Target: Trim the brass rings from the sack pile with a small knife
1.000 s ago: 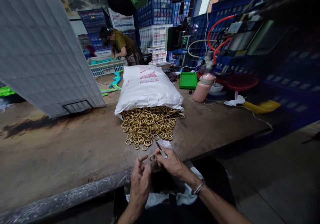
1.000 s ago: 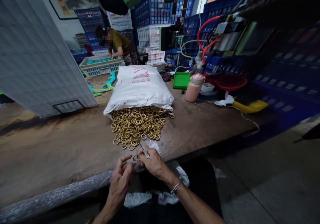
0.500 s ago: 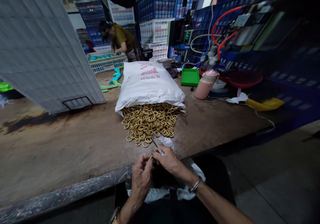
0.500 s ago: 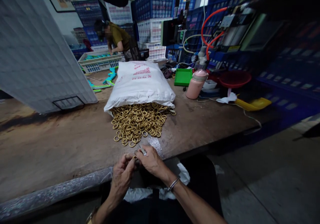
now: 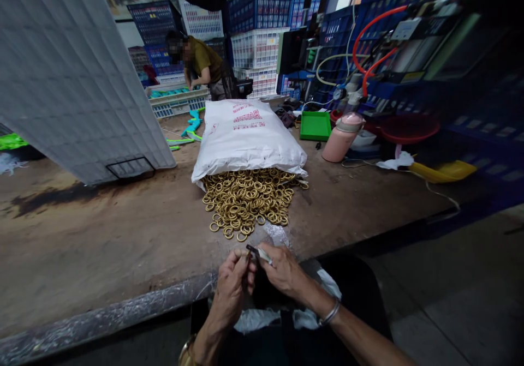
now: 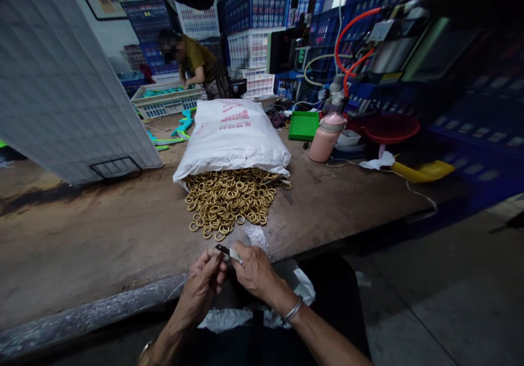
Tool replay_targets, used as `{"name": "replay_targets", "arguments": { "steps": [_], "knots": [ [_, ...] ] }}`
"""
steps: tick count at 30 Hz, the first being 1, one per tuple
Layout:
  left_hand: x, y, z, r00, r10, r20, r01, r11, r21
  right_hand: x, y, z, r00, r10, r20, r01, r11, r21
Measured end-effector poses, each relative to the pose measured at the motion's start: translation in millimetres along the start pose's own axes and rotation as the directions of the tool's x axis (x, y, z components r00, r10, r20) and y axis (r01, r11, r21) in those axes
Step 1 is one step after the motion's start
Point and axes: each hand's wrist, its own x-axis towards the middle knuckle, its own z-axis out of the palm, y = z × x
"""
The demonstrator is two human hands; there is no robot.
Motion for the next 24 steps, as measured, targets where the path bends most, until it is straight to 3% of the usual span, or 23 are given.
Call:
{"name": "replay_targets", "arguments": {
  "steps": [7, 11, 15, 19, 24],
  "knots": [
    [2, -5, -4.8, 1.000, 0.006, -0.010, -0.005, 0.997, 0.073, -6, -2, 3, 0.996, -0.047, 0.082, 0.069, 0.955, -0.289],
    [-7, -1, -2.4, 0.999, 0.025, 0.033, -0.029, 0.992, 0.119, 3, 3, -4, 0.997, 0.056, 0.046, -0.032, 0.910, -0.412],
    [-13, 4, 2.2, 0.995, 0.033, 0.096, -0.029, 0.999, -0.043, 23, 8, -9, 0.996, 0.064, -0.061, -0.084, 0.901, -0.426],
    [-9, 3, -2.3, 0.998, -0.002, 0.067, 0.013, 0.989, -0.150, 42, 4, -4, 0.987, 0.009, -0.160, -0.065, 0.935, -0.348],
    [-6, 1, -12.5, 0.996, -0.014, 0.086, 0.037, 0.962, -0.269, 55, -3, 2, 0.988, -0.015, -0.156, -0.045, 0.926, -0.375]
  ]
}}
